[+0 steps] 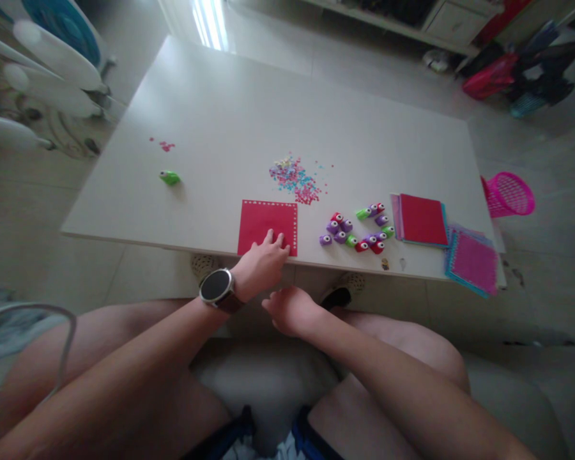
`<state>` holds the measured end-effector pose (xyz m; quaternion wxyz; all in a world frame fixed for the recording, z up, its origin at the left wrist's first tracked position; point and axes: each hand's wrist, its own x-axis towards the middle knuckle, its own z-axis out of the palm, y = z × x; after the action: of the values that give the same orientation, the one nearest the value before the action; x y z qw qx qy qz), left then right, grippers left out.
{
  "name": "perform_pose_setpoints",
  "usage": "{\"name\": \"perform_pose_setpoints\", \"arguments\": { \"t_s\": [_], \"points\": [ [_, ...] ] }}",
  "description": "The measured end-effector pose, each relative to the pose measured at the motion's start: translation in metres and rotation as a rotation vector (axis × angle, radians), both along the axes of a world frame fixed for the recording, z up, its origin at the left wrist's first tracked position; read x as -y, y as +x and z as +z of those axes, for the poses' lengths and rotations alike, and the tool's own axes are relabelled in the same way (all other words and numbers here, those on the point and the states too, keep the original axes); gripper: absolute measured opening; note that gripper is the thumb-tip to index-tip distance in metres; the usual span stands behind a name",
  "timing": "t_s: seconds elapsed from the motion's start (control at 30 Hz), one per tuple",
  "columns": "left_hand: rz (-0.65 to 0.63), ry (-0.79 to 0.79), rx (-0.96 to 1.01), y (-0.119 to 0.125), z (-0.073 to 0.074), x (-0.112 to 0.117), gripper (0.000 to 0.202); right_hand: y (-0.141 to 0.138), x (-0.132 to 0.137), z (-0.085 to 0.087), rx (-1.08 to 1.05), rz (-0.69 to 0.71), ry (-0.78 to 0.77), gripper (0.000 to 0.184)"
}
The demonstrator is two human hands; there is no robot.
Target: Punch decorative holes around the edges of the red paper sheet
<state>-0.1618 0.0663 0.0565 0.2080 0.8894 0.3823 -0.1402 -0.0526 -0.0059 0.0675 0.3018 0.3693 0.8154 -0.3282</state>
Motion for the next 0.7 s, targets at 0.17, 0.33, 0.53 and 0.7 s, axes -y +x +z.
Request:
{"name": "perform_pose_setpoints", "arguments": {
  "t_s": [0.17,0.33,0.53,0.7],
  "points": [
    [-0.011,0.015,0.005,-0.0004,-0.0027,0.0006,0.057,0.0,-0.0006,-0.0007,-0.017,-0.011,-0.013,0.03],
    [-0.004,0.011,0.007,-0.0003,-0.0021,0.0002,0.057,-0.0003,-0.0009,-0.001,-0.017,-0.021,-0.026,0.03],
    [0.0,0.006,0.005,-0.0003,-0.0014,0.0001,0.058,-0.0004,-0.001,-0.0008,-0.008,-0.011,-0.021,0.031],
    [-0.013,0.006,-0.011,0.0002,0.0001,-0.0004,0.058,-0.0005,0.0,-0.0017,-0.012,-0.011,-0.016,0.03]
  ]
}}
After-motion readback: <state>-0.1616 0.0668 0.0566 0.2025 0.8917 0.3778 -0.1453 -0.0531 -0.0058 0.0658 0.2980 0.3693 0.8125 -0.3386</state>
